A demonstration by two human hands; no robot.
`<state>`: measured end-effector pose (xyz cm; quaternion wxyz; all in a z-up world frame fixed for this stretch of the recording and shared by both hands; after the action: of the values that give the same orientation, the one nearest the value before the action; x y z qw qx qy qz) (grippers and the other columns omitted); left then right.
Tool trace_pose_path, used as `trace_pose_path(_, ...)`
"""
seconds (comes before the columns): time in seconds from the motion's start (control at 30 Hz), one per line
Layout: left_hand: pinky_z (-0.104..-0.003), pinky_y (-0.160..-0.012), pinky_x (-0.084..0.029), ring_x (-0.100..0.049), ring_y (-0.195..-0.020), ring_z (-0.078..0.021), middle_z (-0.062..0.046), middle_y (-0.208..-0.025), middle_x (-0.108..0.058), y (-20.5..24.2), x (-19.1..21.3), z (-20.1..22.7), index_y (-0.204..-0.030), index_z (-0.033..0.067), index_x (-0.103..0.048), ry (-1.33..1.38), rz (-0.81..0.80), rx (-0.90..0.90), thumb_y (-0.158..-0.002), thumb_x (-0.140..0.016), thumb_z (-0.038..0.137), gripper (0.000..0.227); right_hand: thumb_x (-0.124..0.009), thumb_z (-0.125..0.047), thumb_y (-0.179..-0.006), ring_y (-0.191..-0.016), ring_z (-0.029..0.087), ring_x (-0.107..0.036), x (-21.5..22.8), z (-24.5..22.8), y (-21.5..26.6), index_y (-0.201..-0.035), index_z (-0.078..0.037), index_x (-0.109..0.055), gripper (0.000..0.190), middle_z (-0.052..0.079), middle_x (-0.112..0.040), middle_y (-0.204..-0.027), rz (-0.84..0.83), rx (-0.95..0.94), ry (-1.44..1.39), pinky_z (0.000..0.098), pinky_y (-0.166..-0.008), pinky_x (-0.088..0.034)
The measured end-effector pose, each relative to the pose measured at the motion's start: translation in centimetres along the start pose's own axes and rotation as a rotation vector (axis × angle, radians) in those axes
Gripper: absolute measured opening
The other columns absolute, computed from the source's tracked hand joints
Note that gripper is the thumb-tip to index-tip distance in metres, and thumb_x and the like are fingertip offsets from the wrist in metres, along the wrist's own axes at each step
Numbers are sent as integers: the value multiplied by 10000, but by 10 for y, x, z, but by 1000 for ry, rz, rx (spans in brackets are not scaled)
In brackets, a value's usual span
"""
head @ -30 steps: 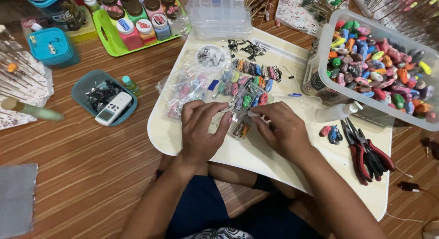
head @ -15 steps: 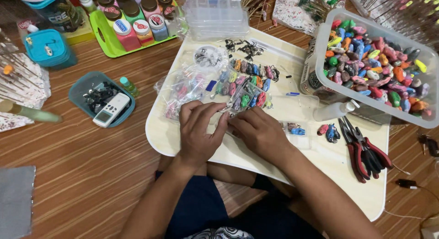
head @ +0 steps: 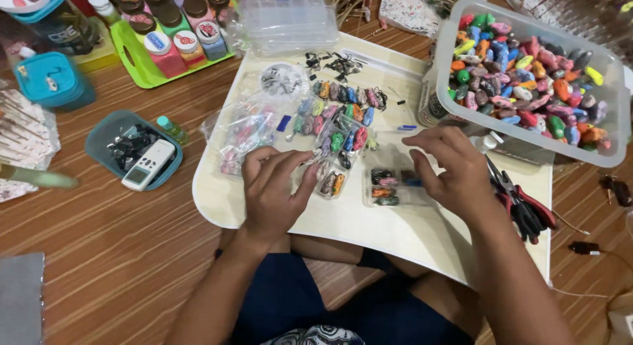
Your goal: Assembling and sorting fishing lures into a plastic organizer box using glue and pliers.
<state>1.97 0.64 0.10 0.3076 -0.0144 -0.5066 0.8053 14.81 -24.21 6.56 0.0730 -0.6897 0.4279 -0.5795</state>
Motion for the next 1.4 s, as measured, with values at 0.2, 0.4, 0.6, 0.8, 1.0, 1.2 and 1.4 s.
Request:
trace_pose_path(0.2, -334, -872, -464, -601, -913, -241, 35, -968, -749, 3, -5, 1, -1045, 177, -780, -65, -27, -87, -896, -820, 189, 154, -767, 41, -923, -638, 211, -629, 8, 23, 20, -1066, -46, -801, 171, 103, -743, -951, 83, -134, -165, 276, -545, -515)
trace_pose_path(0.4, -326, -876, -427, -613, -920, -224, 46, -971, -753, -6, -5, 14, -1049, 189, -780, -118, -97, -170, -896, -826, 212, 161, -764, 10, -945, -652, 201, -646, 16, 26, 23, -1079, -35, -789, 143, 106, -750, -935, 71, -161, -231, 266, -534, -513)
trace_pose_path(0.6, -333, -878, -439, -634, -991, -233, 55, -1014, -767, -29, -25, 32, -1100, 213, -769, 99, -279, -112, -948, -759, 216, 152, -759, 27, -922, -648, 234, -658, 20, 13, 18, -1085, -25, -775, 171, 126, -748, -922, 68, -146, -252, 280, -508, -513)
trace_pose_path(0.8, -407, -850, -457, -654, -1006, -295, -40, -970, -780, -52, -57, 45, -1136, 158, -752, 229, -504, -163, -916, -772, 144, 221, -771, 23, -888, -685, 245, -678, 17, 12, 21, -1111, -27, -767, 228, 129, -767, -971, 83, -131, -287, 291, -523, -524)
trace_pose_path(1.0, -429, -863, -475, -655, -996, -293, -49, -904, -779, -66, -92, 42, -1155, 188, -726, 280, -702, -210, -894, -766, 195, 265, -827, -10, -846, -713, 239, -707, 20, 13, 20, -1189, -34, -740, 355, 119, -780, -1032, 59, -160, -310, 268, -518, -519)
trace_pose_path(1.2, -393, -882, -475, -648, -1016, -251, -5, -943, -777, -47, -107, 31, -1169, 208, -706, 359, -678, -189, -927, -754, 232, 249, -790, 23, -865, -667, 228, -716, 17, 19, 22, -1177, -24, -730, 322, 122, -795, -963, 38, -171, -289, 268, -494, -511)
trace_pose_path(1.4, -375, -893, -477, -642, -1018, -219, 17, -973, -779, -44, -105, 29, -1190, 226, -709, 395, -626, -181, -956, -734, 252, 237, -810, 5, -857, -621, 204, -693, 18, 17, 19, -1146, -48, -752, 299, 84, -790, -917, -8, -217, -299, 250, -491, -508)
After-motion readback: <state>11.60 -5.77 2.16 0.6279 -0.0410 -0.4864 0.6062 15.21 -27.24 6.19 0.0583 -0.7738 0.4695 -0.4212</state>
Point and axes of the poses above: each hand's wrist, its own y-axis away from the middle knuckle, its own x-axis out of the back of the hand, z = x × y, the point moved 2 cm from there along -y, towards the middle knuckle
